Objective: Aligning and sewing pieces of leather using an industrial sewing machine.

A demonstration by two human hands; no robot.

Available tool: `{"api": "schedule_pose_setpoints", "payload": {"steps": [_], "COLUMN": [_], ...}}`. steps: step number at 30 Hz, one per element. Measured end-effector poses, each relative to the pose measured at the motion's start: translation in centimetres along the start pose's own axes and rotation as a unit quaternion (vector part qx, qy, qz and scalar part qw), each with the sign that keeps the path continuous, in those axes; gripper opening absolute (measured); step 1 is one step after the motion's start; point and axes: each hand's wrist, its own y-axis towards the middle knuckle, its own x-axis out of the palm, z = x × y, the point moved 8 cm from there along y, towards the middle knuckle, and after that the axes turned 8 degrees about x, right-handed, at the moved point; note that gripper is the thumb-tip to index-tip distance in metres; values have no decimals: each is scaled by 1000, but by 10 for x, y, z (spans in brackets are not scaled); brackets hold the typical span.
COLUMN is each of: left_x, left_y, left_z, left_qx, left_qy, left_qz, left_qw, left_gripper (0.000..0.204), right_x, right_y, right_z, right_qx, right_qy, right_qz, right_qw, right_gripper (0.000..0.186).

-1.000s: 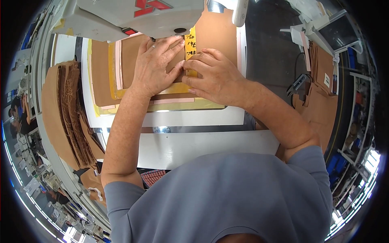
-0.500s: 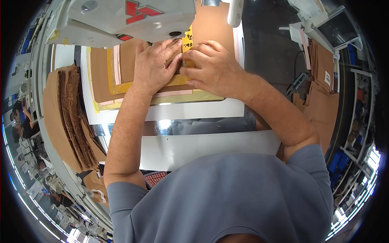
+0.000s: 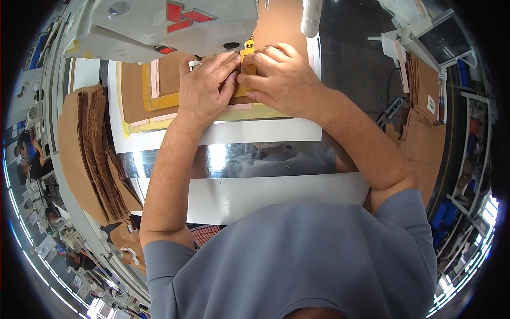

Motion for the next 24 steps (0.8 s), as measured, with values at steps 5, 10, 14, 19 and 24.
{"api": "schedule_pose_setpoints", "payload": {"steps": [5, 10, 14, 19, 24], "left_x": [0, 2, 2, 4, 4], "left_y": [-2, -4, -5, -6, -5], "left_z": [1, 0, 3, -2, -8], "left_qx": [-7, -18, -5, -9, -36], "left_qy": [-7, -6, -4, -21, -5], "left_qz": [0, -12, 3, -2, 12], "left_qw": [1000, 1000, 1000, 1000, 999], "left_gripper": [31, 33, 34, 32, 31], "right_x": [-5, -12, -12, -12, -5], "right_y": [1, -1, -4, -5, -5], "right_z": [2, 7, 14, 16, 23], "right_qx": [-10, 12, 23, 30, 54], "right_qy": [-16, -16, -36, -60, -51], "right_qz": [28, 54, 31, 32, -3], "right_qw": [999, 998, 999, 997, 997], "right_gripper": [29, 30, 32, 32, 43]}}
